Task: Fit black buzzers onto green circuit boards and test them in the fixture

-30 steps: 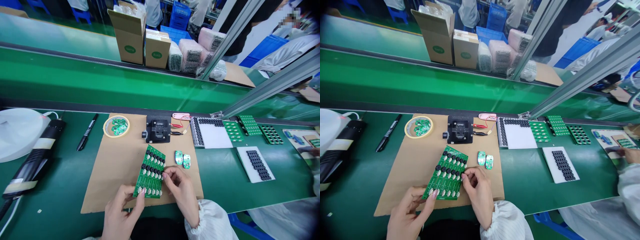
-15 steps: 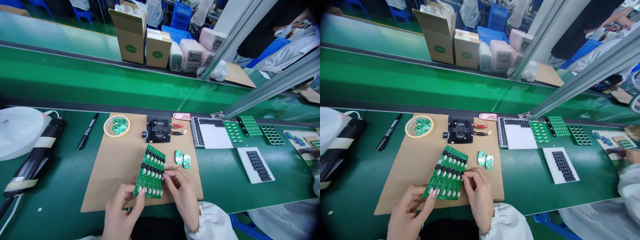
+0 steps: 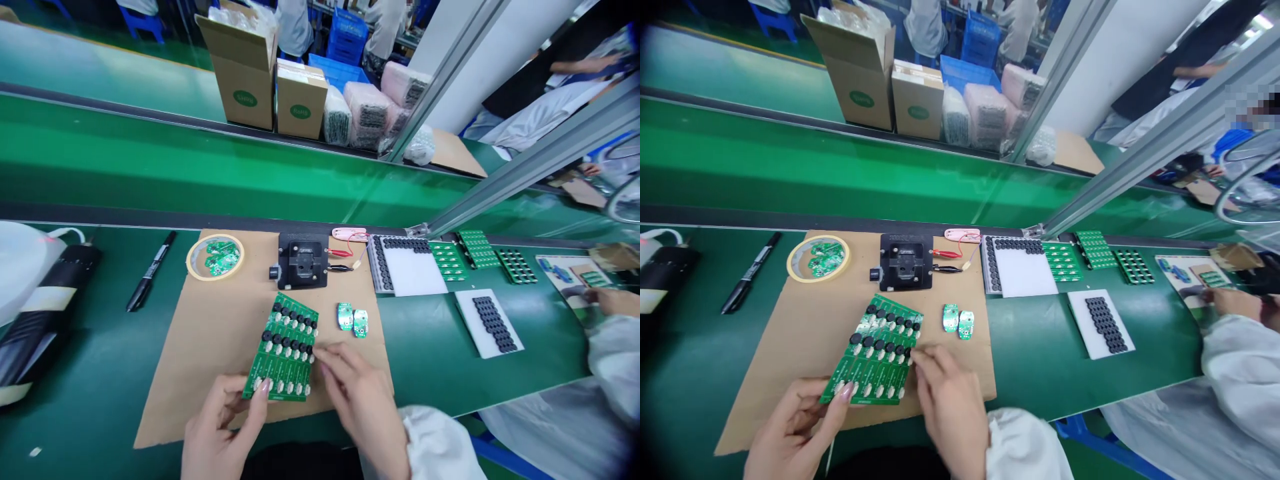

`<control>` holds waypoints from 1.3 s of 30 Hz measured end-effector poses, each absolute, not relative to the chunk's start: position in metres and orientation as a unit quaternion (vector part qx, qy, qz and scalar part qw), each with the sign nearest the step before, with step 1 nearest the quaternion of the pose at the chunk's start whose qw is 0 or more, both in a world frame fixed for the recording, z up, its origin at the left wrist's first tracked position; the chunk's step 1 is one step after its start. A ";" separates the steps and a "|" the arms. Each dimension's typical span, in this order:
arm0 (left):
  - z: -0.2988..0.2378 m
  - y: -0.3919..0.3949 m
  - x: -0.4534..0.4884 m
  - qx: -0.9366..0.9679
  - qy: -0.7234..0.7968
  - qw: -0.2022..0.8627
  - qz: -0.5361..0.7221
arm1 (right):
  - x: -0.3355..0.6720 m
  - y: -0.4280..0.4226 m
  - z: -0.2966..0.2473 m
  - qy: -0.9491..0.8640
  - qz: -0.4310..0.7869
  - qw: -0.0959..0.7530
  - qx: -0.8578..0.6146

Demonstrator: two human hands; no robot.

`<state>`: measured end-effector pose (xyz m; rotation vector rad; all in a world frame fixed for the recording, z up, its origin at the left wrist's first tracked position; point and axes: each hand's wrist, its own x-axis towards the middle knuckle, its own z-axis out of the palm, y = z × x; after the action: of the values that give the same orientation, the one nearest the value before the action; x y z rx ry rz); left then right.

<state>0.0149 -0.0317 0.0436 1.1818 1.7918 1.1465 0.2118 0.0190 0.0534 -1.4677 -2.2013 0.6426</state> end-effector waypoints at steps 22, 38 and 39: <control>0.051 -0.031 0.017 0.378 0.664 0.446 0.467 | 0.361 0.200 0.071 -0.688 -0.050 0.110 -0.716; 0.052 -0.032 0.015 0.487 0.665 0.357 0.440 | 0.157 0.036 0.079 -0.687 0.442 0.308 -0.488; 0.054 -0.031 0.016 0.492 0.667 0.351 0.437 | 0.158 0.037 0.079 -0.689 0.440 0.306 -0.488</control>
<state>0.0159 -0.0314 0.0537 1.2731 1.7257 1.1306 0.1582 0.0366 0.0787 -1.2927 -1.8231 1.1649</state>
